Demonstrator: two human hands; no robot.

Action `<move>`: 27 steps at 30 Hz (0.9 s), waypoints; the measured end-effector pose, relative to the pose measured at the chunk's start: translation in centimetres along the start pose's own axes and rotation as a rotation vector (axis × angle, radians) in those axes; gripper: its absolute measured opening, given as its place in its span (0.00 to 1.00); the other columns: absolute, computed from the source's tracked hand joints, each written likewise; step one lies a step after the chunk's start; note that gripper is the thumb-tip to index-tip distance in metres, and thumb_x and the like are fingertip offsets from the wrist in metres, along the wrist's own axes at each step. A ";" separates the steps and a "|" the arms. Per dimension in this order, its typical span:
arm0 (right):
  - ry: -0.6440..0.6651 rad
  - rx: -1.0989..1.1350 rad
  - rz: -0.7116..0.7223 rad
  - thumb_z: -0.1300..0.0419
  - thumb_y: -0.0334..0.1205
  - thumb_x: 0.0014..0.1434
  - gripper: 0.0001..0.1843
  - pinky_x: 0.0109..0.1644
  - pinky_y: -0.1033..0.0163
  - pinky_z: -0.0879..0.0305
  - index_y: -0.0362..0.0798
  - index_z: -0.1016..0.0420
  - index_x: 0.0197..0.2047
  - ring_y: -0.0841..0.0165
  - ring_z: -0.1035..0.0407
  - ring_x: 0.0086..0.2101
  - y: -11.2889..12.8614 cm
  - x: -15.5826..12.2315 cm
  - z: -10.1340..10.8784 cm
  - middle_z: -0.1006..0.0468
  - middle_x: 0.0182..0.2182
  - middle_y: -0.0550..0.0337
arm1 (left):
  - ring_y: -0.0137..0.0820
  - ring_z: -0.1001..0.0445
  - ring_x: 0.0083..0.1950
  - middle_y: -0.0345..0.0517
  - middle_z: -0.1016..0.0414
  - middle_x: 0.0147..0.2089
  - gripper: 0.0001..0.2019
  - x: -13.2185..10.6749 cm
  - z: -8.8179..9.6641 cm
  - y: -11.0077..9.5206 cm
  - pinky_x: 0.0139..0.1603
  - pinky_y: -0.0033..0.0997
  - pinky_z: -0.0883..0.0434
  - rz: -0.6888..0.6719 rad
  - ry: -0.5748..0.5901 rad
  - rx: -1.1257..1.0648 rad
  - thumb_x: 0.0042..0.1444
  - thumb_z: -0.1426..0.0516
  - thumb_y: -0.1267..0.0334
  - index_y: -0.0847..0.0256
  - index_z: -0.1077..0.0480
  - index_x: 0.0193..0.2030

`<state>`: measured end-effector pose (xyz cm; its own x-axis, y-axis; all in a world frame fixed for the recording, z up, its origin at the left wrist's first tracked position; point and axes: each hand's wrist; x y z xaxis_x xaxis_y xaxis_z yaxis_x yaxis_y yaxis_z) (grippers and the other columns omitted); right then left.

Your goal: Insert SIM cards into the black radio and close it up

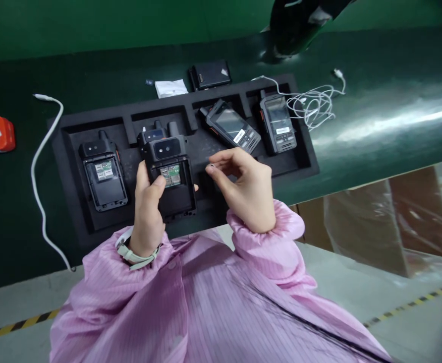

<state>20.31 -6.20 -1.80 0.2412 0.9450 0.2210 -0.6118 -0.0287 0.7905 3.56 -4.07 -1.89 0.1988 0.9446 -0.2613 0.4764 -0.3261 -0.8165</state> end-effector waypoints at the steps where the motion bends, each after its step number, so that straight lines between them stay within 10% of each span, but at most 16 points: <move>1: 0.019 -0.054 -0.002 0.36 0.31 0.60 0.02 0.37 0.65 0.28 0.47 0.22 0.38 0.70 0.25 0.30 -0.6 0.3 -0.1 0.19 0.30 0.62 | 0.41 0.16 0.50 0.46 0.17 0.50 0.15 0.0 0.0 0.0 0.47 0.39 0.17 -0.003 -0.008 0.002 0.62 0.43 0.53 0.55 0.31 0.53; 12: 0.029 -0.114 0.057 0.42 0.30 0.63 0.11 0.50 0.59 0.25 0.46 0.17 0.39 0.64 0.22 0.43 -3.2 1.4 0.4 0.18 0.43 0.53 | 0.37 0.16 0.44 0.44 0.17 0.47 0.16 0.0 -0.6 -0.7 0.43 0.40 0.17 0.015 -0.059 -0.045 0.65 0.44 0.51 0.53 0.29 0.55; 18: -0.216 -0.033 0.055 0.46 0.32 0.68 0.20 0.55 0.55 0.24 0.49 0.27 0.61 0.61 0.26 0.51 0.4 -0.4 -0.6 0.23 0.50 0.48 | 0.40 0.17 0.47 0.47 0.18 0.49 0.21 0.0 -0.7 -0.4 0.43 0.40 0.17 0.014 -0.057 0.000 0.66 0.46 0.44 0.51 0.28 0.57; 22: -0.003 0.215 0.028 0.45 0.35 0.68 0.30 0.65 0.53 0.28 0.50 0.44 0.72 0.59 0.35 0.65 3.8 -1.8 -3.1 0.33 0.64 0.45 | 0.45 0.21 0.59 0.47 0.20 0.53 0.23 -0.3 -0.7 0.0 0.49 0.43 0.19 -0.070 -0.065 0.045 0.66 0.49 0.39 0.48 0.28 0.58; 27: 0.084 0.334 -0.017 0.45 0.33 0.67 0.27 0.70 0.53 0.34 0.49 0.41 0.68 0.61 0.34 0.64 5.1 -2.2 -5.2 0.30 0.64 0.50 | 0.46 0.25 0.64 0.48 0.21 0.53 0.19 -0.6 -0.9 0.3 0.52 0.42 0.19 -0.135 -0.072 0.005 0.66 0.48 0.43 0.49 0.27 0.53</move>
<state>12.77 -6.70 -1.21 0.1782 0.9694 0.1691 -0.3245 -0.1043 0.9401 4.38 -4.79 -1.49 0.0706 0.9802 -0.1849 0.4905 -0.1955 -0.8492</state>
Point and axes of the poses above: each hand's wrist, its own x-axis towards the middle knuckle, its own z-axis out of the back of the hand, y = z × x
